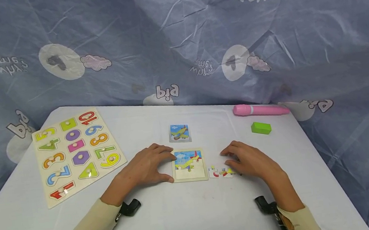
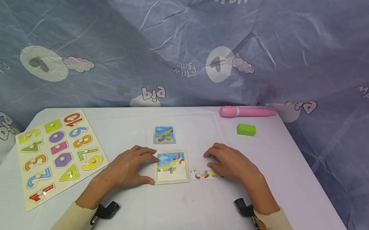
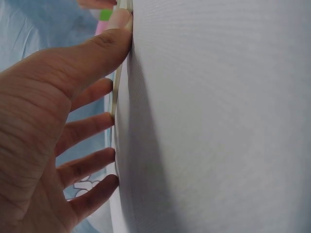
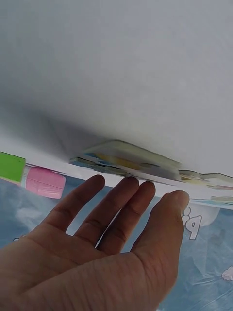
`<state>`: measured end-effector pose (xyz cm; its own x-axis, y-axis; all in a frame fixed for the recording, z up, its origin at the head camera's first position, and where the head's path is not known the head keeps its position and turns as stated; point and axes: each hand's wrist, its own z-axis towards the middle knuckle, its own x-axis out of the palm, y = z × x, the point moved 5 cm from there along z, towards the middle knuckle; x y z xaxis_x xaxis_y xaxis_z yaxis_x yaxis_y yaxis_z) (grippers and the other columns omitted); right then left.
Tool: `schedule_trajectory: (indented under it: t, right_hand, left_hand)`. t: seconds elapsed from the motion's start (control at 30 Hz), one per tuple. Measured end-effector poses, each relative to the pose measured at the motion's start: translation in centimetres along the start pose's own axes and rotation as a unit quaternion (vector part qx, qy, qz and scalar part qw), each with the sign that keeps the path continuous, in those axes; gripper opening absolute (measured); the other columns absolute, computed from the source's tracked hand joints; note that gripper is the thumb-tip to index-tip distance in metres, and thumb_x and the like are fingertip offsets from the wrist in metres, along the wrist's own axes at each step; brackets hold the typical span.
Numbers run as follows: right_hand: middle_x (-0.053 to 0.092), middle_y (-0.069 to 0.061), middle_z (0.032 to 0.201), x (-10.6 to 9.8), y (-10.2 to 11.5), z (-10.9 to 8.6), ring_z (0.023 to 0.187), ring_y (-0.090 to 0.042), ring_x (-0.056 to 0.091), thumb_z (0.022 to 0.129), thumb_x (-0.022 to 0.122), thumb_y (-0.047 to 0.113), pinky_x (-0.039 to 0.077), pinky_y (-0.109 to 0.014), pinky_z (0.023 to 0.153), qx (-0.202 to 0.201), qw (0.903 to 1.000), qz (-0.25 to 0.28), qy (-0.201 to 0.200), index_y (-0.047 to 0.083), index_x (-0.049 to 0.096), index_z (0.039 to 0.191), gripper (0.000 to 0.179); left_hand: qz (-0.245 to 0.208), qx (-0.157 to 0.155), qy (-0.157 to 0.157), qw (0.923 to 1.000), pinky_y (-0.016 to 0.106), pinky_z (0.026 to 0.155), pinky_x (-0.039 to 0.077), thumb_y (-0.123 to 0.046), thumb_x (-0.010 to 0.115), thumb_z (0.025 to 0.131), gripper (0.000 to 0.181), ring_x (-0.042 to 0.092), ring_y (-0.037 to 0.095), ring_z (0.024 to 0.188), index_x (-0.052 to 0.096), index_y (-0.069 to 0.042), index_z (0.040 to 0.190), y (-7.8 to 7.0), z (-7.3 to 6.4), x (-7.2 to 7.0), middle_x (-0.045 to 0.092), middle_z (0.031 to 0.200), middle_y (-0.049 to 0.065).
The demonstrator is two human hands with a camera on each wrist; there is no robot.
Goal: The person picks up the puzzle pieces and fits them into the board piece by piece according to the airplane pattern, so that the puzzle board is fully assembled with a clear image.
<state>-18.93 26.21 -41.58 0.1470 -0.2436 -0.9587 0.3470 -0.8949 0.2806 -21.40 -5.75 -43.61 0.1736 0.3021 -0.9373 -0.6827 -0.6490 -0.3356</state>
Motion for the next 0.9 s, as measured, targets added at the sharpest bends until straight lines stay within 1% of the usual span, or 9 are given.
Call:
schedule_trajectory:
  t: [0.23, 0.43, 0.63, 0.9]
  right_hand:
    - [0.069, -0.001, 0.126, 0.0, -0.8, -0.7, 0.114, -0.020, 0.065, 0.096, 0.082, 0.020, 0.057, -0.047, 0.098, 0.009, 1.0000, -0.002, 0.001, 0.015, 0.077, 0.126, 0.031]
    - [0.068, -0.002, 0.127, -0.3, -1.5, -1.2, 0.117, -0.022, 0.065, 0.096, 0.082, 0.021, 0.057, -0.050, 0.099, 0.010, 0.9999, -0.004, -0.003, 0.015, 0.076, 0.127, 0.032]
    - [0.068, -0.003, 0.126, -0.5, -2.2, -1.8, 0.110, -0.020, 0.065, 0.096, 0.083, 0.020, 0.057, -0.049, 0.094, 0.006, 0.9999, -0.008, -0.013, 0.015, 0.076, 0.126, 0.032]
    - [0.068, -0.003, 0.125, -0.9, -3.3, -2.6, 0.118, -0.026, 0.065, 0.094, 0.084, 0.015, 0.056, -0.053, 0.098, 0.009, 0.9995, -0.004, -0.031, 0.014, 0.077, 0.125, 0.032]
  left_hand:
    - [-0.002, -0.001, 0.001, 1.0000, 0.052, 0.108, 0.052, -0.056, 0.093, 0.080, 0.069, 0.054, 0.026, 0.140, 0.073, -0.024, 0.137, -0.1, 0.0, 0.0, 0.061, 0.153, 0.001]
    - [-0.002, -0.001, 0.000, 1.0000, 0.052, 0.108, 0.052, -0.057, 0.092, 0.080, 0.068, 0.054, 0.027, 0.141, 0.073, -0.024, 0.137, -0.1, 0.0, 0.0, 0.061, 0.153, 0.001]
    - [0.002, -0.001, -0.001, 1.0000, 0.052, 0.108, 0.052, -0.057, 0.093, 0.079, 0.069, 0.054, 0.027, 0.140, 0.073, -0.024, 0.137, 0.0, 0.0, 0.0, 0.061, 0.153, 0.001]
    - [0.002, -0.002, 0.000, 1.0000, 0.051, 0.109, 0.051, -0.056, 0.093, 0.079, 0.069, 0.054, 0.027, 0.140, 0.073, -0.024, 0.137, 0.0, 0.0, 0.0, 0.061, 0.153, 0.001]
